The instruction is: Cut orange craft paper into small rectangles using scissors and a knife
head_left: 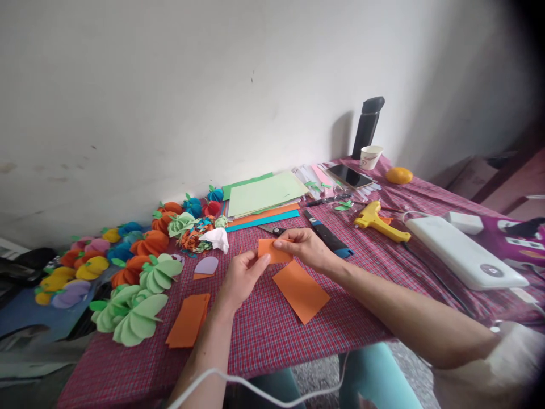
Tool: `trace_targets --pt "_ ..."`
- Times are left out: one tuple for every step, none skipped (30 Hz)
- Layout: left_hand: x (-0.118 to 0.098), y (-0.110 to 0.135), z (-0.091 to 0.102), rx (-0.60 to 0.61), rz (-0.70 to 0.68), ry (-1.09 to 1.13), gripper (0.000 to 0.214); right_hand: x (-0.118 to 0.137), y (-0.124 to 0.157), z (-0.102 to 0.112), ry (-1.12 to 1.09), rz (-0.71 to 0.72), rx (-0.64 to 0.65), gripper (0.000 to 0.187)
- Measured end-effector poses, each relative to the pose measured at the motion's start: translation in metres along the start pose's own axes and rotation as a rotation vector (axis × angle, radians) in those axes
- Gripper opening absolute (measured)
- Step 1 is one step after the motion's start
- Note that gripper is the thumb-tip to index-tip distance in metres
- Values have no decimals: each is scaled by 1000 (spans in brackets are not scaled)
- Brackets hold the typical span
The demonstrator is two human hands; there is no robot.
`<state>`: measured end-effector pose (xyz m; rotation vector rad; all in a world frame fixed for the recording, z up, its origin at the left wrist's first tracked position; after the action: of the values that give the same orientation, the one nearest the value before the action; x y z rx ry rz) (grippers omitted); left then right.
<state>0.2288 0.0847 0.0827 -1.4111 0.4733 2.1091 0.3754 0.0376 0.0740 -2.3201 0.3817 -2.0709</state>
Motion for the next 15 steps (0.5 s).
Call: trace_targets --pt "-2 0 0 -10 -32 40 28 0 0 -2 25 22 12 38" --pt "-3 -1 1 -24 -69 60 28 -1 1 -4 49 39 28 38" --pt "-4 -1 1 -46 -101 56 28 -2 2 -6 73 53 43 38" --pt "-4 -2 3 -83 -122 31 27 -3 2 -8 97 64 54 38" --pt "-4 -2 4 -117 -136 -8 26 -3 3 -9 120 72 62 37" --pt "-3 -2 6 -142 -146 -52 25 -4 4 -10 139 75 66 37" --pt "-2 -2 7 -157 -152 -92 24 -4 4 -11 154 74 68 37" --pt "-2 -2 7 -166 -157 -124 24 -3 5 -11 167 69 71 37" --pt "-2 -2 8 -170 -162 -147 23 -3 5 -11 180 59 78 38" --pt "-2 -1 8 -170 -166 -162 23 -1 6 -11 194 47 88 39" --pt "-2 -1 8 -169 -168 -171 23 0 6 -11 209 39 98 40" --pt "-2 -1 8 -166 -170 -177 24 2 6 -10 223 34 106 41" --pt "-2 0 8 -164 -168 -179 24 3 5 -9 234 31 111 41" --pt "-2 0 8 -165 -167 -176 23 4 4 -7 239 28 112 42" --pt "-2 -1 8 -168 -165 -170 23 5 3 -6 240 25 110 42"
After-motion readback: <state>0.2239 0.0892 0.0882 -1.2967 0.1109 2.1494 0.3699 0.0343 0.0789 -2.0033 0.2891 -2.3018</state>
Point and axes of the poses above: each hand's wrist, its own y-axis away from the middle knuckle, its own z-axis out of the back of the hand, x = y × z, the point moved 4 cm from there along -y, towards the middle knuckle, and after that the axes turned 8 degrees about -y, right-handed, at the moved point
